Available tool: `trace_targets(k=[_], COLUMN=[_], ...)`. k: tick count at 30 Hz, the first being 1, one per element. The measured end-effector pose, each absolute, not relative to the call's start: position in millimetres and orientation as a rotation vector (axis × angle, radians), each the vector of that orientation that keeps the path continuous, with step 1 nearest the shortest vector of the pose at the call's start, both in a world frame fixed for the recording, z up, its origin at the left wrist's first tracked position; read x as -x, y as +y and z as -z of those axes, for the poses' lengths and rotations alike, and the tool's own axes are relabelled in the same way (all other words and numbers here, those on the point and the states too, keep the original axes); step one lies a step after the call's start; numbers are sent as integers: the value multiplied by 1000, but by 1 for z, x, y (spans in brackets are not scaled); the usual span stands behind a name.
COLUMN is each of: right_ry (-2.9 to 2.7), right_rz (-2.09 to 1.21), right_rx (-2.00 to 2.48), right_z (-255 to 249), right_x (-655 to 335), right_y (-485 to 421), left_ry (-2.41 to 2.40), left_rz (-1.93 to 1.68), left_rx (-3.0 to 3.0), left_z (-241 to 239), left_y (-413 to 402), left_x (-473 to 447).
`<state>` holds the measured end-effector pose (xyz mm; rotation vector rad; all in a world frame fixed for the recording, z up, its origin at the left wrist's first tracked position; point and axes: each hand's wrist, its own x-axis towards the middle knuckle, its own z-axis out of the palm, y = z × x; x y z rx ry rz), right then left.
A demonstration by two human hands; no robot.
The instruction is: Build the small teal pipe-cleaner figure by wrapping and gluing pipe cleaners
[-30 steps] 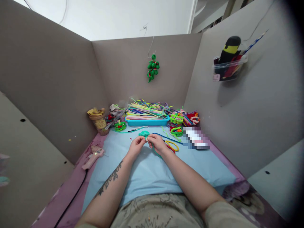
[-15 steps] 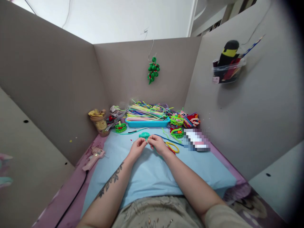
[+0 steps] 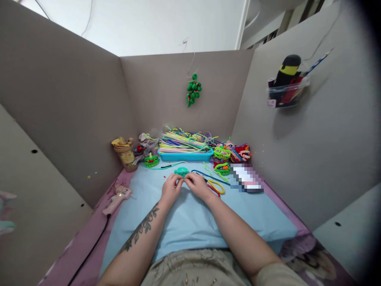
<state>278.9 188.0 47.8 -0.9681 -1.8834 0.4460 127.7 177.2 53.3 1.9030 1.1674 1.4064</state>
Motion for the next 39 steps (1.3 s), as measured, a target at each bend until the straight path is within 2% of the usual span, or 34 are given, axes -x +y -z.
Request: trace_targets(k=[12,28,39], right_ry=[-1742,-1398,-1330], right_rz=[-499,-902,-1091], right_rx=[1061,1035,1039], right_z=[-46,-36,-53], right_x=[-276,-260,-252], right_y=[190,197,186], left_ry=[1301,1453,1385], left_rz=[-1433,-1489,-1589], left_rx=[-1928,-1862,-1634], left_z=[-42,-40,-40], left_y=[187,191,189], left_x=[-126,-128,-137])
